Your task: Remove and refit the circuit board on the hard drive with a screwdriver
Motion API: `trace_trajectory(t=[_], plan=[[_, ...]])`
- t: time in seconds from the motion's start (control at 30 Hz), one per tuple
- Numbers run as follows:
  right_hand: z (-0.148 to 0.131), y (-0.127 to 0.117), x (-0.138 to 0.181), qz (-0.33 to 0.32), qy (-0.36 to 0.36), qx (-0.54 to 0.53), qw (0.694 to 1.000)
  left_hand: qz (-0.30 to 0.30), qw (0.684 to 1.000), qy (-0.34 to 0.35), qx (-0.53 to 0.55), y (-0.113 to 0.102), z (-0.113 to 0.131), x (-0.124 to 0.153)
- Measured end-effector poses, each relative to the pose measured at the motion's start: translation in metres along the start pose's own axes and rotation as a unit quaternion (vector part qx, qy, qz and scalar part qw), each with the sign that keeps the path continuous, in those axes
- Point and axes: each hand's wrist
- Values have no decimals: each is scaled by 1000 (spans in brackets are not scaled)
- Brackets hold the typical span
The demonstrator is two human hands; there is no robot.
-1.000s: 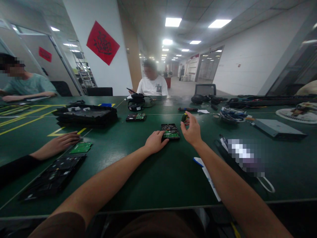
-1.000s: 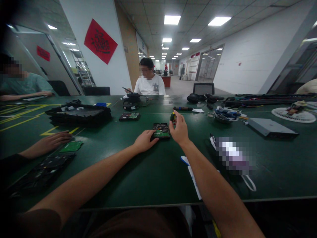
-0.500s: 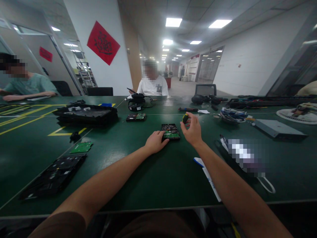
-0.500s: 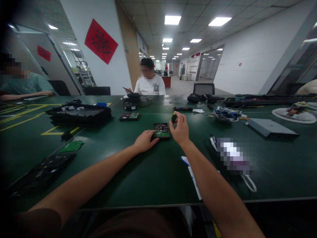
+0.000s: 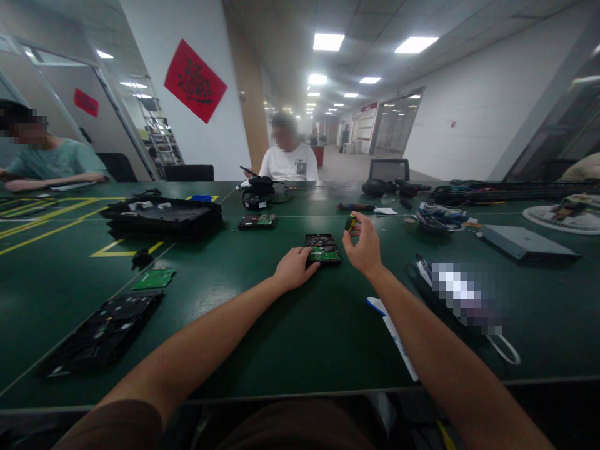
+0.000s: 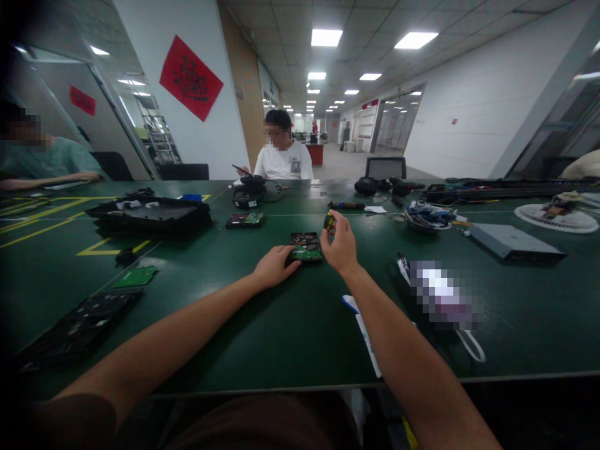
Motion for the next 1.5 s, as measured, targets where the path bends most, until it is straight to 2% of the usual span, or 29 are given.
trace_trajectory(t=[0.53, 0.8, 1.0, 1.5], plan=[[-6, -3, -1, 9, 7, 11, 1000, 0, 1000, 0, 1, 2, -1, 0], [-8, -6, -2, 7, -16, 23, 1000, 7, 1000, 5, -3, 2, -1, 0], [-6, -5, -2, 7, 11, 21, 1000, 5, 1000, 2, -4, 1, -1, 1], [-6, -4, -2, -3, 11, -10, 1000, -3, 1000, -8, 5, -2, 2, 1]])
Point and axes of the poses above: each hand's wrist, its own x-axis away from the middle knuckle, its own y-axis out of the palm, z = x × y, and after that the axes turned 3 degrees about y, right-handed
